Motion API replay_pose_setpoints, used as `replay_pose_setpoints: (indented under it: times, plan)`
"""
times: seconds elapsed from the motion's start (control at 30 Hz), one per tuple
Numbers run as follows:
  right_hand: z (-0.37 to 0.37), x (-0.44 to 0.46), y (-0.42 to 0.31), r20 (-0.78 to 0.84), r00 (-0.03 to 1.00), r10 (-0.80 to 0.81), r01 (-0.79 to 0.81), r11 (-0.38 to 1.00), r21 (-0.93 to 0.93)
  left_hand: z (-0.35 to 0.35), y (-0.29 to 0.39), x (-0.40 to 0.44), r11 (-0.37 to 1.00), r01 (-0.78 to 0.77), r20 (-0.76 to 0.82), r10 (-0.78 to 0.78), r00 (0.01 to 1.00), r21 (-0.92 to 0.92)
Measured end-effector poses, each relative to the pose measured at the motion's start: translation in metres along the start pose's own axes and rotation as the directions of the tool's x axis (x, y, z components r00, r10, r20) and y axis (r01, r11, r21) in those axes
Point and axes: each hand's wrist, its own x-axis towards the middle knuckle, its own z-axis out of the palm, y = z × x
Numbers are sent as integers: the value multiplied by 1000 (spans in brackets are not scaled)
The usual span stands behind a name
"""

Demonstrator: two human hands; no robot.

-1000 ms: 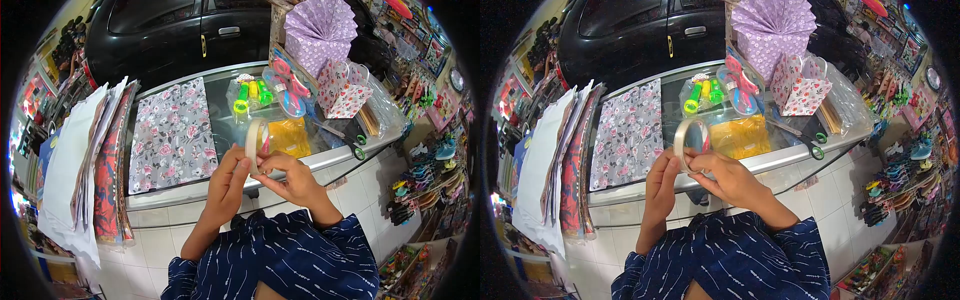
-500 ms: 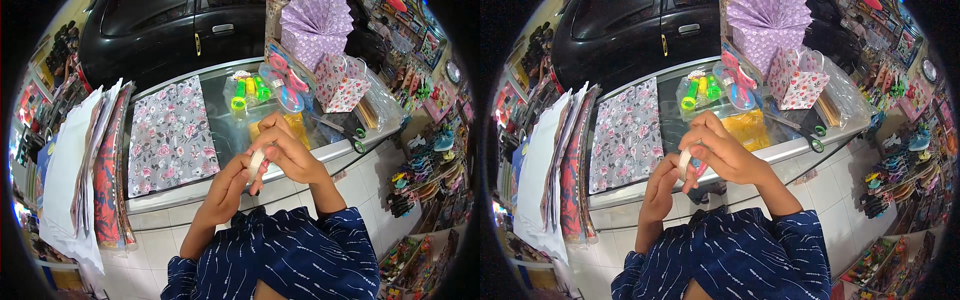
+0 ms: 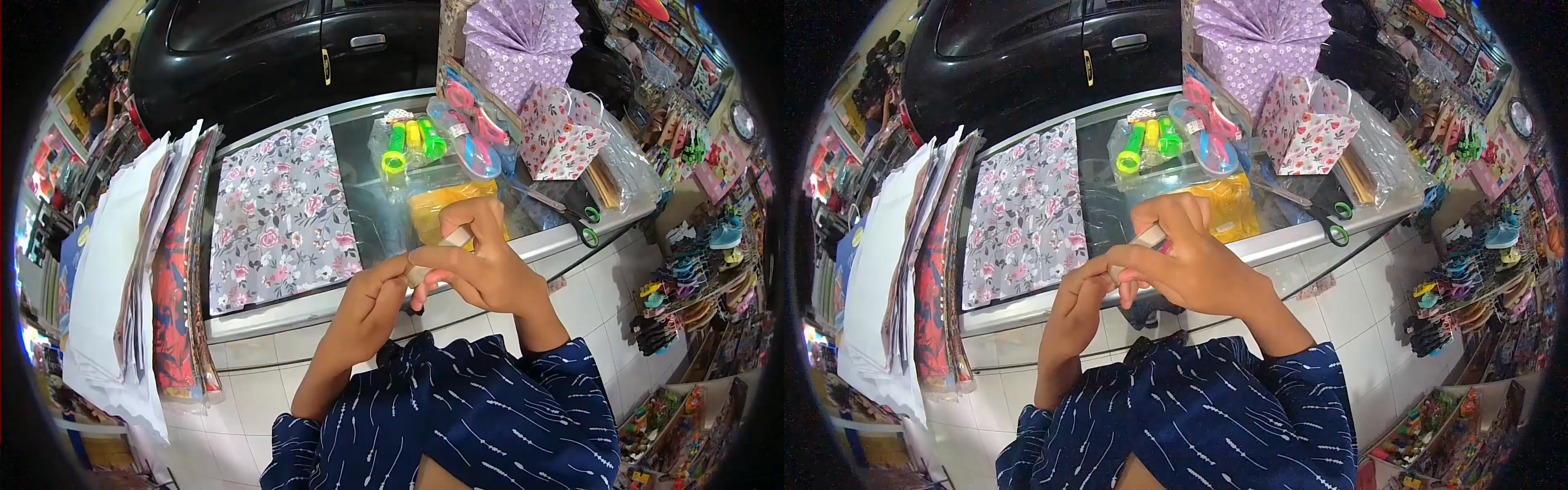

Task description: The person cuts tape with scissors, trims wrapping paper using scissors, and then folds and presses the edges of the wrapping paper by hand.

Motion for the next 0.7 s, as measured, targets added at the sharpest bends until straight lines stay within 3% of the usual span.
replay_pose_setpoints:
  times: [0.33, 0.43, 0.53, 0.63, 0.7]
  plan:
    - [1, -2, -2, -5, 999, -39, 39, 999, -1, 0, -1, -8, 998, 6, -20, -5, 1000, 59]
    - [0, -3, -2, -13, 999, -51, 51, 998, 22, -2, 1, -9, 1000, -3, 23, 3, 1000, 22]
    - [1, -3, -5, -32, 999, -13, 16, 995, 95, 4, 4, -8, 995, -65, -30, 63, 998, -80]
    - [4, -5, -7, -31, 999, 9, -7, 996, 92, 7, 7, -10, 995, -74, -87, 68, 994, -61]
    - [4, -4, -8, -32, 999, -14, 15, 999, 49, 2, 0, -14, 998, -31, -107, 37, 994, 61]
